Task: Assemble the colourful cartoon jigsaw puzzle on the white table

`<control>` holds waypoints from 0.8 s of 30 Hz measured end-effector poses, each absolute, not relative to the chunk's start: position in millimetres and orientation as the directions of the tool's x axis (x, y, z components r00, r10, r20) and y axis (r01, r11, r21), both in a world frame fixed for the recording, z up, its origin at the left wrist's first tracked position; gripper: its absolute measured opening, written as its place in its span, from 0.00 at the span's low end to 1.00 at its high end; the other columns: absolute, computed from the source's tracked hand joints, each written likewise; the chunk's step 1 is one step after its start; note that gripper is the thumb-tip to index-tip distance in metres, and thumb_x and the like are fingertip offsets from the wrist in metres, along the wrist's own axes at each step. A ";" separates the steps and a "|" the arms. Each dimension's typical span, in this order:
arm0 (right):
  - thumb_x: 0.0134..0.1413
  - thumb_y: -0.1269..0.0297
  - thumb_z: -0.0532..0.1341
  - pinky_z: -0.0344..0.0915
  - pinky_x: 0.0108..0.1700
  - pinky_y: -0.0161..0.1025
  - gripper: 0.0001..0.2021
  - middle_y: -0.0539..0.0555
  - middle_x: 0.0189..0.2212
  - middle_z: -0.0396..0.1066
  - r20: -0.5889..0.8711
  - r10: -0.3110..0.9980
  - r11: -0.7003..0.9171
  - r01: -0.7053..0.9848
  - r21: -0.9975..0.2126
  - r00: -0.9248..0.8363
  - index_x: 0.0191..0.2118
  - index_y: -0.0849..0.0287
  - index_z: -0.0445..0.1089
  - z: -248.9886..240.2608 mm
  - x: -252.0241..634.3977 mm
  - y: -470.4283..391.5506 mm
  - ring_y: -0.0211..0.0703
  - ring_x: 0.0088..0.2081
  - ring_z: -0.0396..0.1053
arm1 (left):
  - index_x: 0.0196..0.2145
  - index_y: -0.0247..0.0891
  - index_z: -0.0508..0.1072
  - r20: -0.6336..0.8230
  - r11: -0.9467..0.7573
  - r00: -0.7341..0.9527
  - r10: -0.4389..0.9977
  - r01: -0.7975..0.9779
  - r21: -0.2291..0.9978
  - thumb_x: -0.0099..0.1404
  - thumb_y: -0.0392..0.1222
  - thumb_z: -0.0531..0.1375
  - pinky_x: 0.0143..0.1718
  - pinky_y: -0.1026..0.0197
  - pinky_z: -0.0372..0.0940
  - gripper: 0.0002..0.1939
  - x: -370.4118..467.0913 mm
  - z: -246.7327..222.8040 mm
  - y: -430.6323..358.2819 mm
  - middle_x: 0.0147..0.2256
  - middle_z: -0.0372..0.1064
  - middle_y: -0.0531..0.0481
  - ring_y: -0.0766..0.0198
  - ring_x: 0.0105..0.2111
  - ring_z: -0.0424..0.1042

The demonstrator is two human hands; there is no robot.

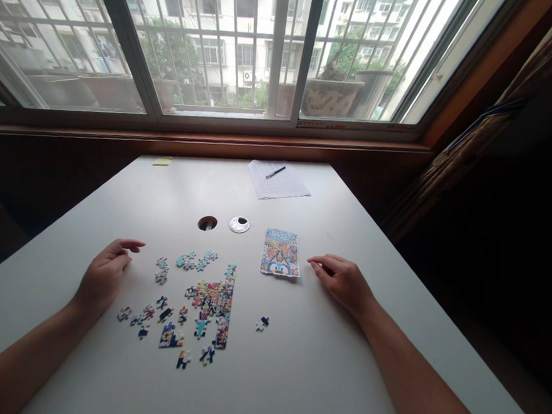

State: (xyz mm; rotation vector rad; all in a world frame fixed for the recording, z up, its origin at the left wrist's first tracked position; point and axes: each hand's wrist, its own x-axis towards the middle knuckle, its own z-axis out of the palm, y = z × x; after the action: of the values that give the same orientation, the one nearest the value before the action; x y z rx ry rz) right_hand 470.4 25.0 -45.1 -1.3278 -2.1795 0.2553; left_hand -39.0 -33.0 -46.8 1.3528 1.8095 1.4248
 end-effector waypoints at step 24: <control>0.66 0.57 0.56 0.71 0.40 0.41 0.13 0.54 0.39 0.79 0.382 0.854 0.501 0.754 -0.425 -0.352 0.42 0.53 0.78 -45.6 470.5 25.2 0.47 0.38 0.76 | 0.43 0.41 0.76 0.262 -0.106 -0.185 0.947 0.590 0.800 0.66 0.45 0.58 0.43 0.57 0.67 0.11 -37.9 -30.0 -40.3 0.45 0.70 0.45 0.55 0.42 0.71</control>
State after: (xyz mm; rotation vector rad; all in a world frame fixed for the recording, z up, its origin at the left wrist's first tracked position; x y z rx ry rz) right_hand 470.5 25.2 -45.6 -1.3149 -2.1852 0.2339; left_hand -37.9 -40.3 -30.0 1.6835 1.7726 1.2084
